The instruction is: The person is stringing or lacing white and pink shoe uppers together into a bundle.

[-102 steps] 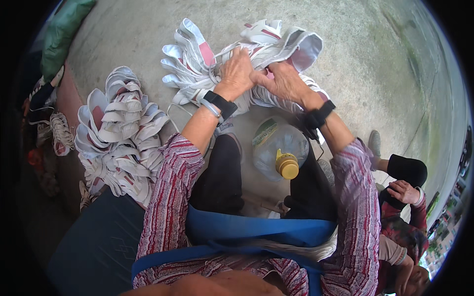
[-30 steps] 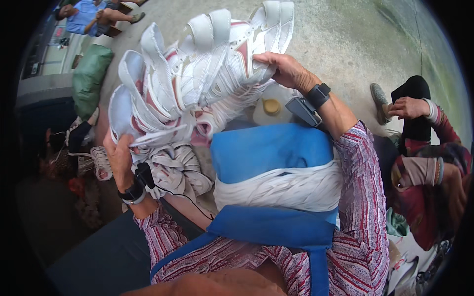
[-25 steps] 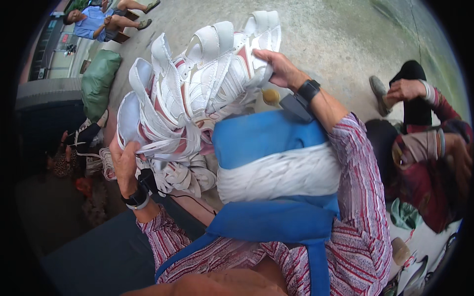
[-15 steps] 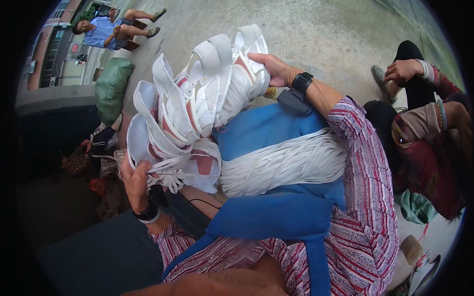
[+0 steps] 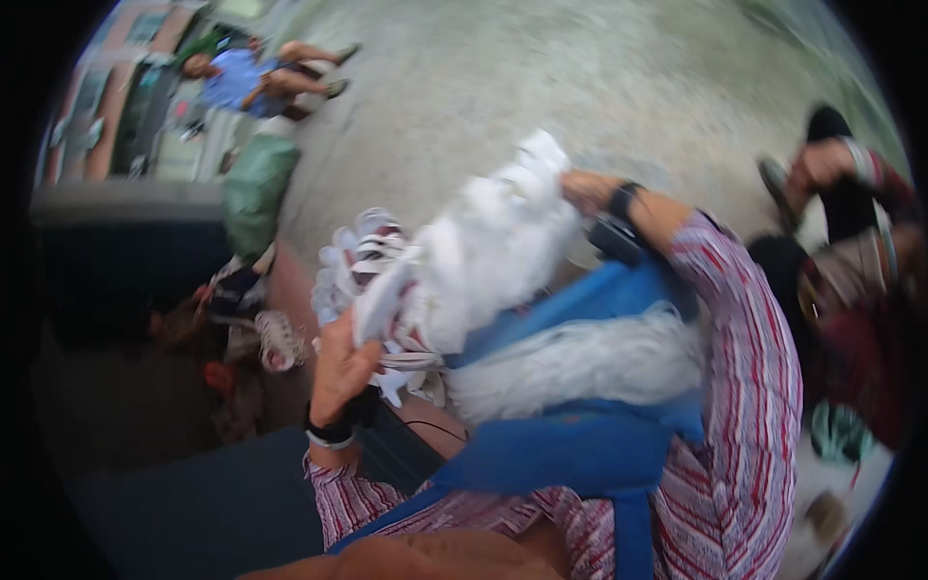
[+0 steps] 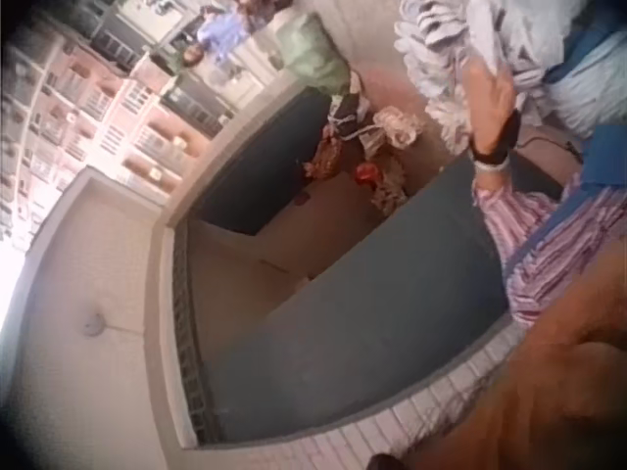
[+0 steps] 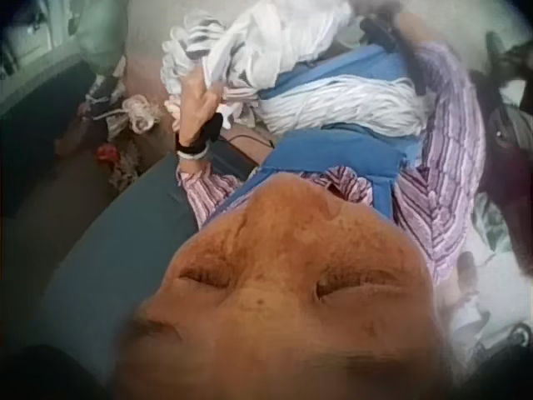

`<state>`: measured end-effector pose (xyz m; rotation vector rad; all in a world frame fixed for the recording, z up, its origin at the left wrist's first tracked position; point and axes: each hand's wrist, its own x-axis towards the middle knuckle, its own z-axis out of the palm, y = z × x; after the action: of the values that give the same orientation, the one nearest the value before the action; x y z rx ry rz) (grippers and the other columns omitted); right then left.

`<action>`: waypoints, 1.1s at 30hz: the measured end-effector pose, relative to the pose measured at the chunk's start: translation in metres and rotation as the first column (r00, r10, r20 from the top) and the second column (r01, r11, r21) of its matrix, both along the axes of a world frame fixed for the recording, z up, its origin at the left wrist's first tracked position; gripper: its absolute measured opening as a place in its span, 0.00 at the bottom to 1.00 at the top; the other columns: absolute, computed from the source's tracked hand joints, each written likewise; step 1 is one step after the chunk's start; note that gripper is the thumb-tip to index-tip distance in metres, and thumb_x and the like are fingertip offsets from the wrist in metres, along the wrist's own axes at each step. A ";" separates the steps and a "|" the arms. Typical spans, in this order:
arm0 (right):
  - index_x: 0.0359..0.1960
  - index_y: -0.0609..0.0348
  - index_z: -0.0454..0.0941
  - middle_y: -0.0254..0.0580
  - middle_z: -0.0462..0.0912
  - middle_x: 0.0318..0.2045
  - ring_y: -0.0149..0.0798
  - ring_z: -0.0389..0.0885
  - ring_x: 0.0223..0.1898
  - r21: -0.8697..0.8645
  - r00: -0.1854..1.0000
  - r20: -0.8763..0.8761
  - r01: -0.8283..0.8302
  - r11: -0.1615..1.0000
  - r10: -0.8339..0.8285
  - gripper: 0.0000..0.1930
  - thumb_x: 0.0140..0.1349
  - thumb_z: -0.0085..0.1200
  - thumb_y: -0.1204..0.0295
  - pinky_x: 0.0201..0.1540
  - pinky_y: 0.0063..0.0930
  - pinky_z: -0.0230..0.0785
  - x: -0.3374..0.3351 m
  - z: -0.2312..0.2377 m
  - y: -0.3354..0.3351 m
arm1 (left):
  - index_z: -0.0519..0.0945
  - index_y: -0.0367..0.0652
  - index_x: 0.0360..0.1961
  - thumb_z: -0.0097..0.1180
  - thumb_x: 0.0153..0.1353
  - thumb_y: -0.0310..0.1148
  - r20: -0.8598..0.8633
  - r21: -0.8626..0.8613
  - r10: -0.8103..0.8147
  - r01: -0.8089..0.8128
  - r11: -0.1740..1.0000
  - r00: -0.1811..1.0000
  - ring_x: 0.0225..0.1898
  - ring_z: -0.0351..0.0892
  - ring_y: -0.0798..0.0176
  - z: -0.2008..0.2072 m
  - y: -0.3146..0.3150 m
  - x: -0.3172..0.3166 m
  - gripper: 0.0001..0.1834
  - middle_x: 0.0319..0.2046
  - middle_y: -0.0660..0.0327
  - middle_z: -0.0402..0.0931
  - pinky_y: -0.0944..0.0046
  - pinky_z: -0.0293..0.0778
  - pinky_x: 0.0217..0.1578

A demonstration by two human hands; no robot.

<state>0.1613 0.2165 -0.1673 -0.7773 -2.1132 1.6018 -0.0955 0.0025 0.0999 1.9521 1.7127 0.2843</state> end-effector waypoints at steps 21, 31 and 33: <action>0.34 0.63 0.74 0.40 0.77 0.24 0.31 0.78 0.24 -0.528 0.867 0.130 0.471 0.707 -0.480 0.10 0.53 0.48 0.70 0.26 0.21 0.71 0.093 0.046 -0.042 | 0.73 0.25 0.32 0.58 0.41 0.50 0.102 0.079 -0.046 0.038 0.996 0.994 0.33 0.77 0.44 -0.043 0.100 0.039 0.32 0.28 0.38 0.75 0.56 0.71 0.36; 0.53 0.60 0.65 0.37 0.74 0.43 0.31 0.74 0.41 -0.503 0.843 -0.126 0.400 0.766 -0.523 0.30 0.55 0.54 0.52 0.42 0.22 0.68 0.086 0.057 -0.047 | 0.75 0.34 0.30 0.61 0.45 0.47 0.322 -0.072 0.060 -0.039 0.997 0.945 0.27 0.76 0.61 -0.044 0.116 0.042 0.23 0.24 0.54 0.77 0.64 0.71 0.32; 0.47 0.64 0.69 0.39 0.75 0.39 0.33 0.74 0.38 -0.493 0.758 -0.146 0.501 0.711 -0.635 0.28 0.53 0.56 0.53 0.36 0.26 0.68 0.053 0.074 -0.050 | 0.75 0.33 0.30 0.61 0.46 0.47 0.256 -0.078 0.043 -0.023 0.997 0.966 0.28 0.77 0.60 -0.038 0.117 0.038 0.23 0.24 0.52 0.77 0.64 0.71 0.32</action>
<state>0.2143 0.1670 -0.0935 -1.1083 -1.1263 1.6830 -0.0580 0.1196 0.0619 1.7495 1.5651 0.4587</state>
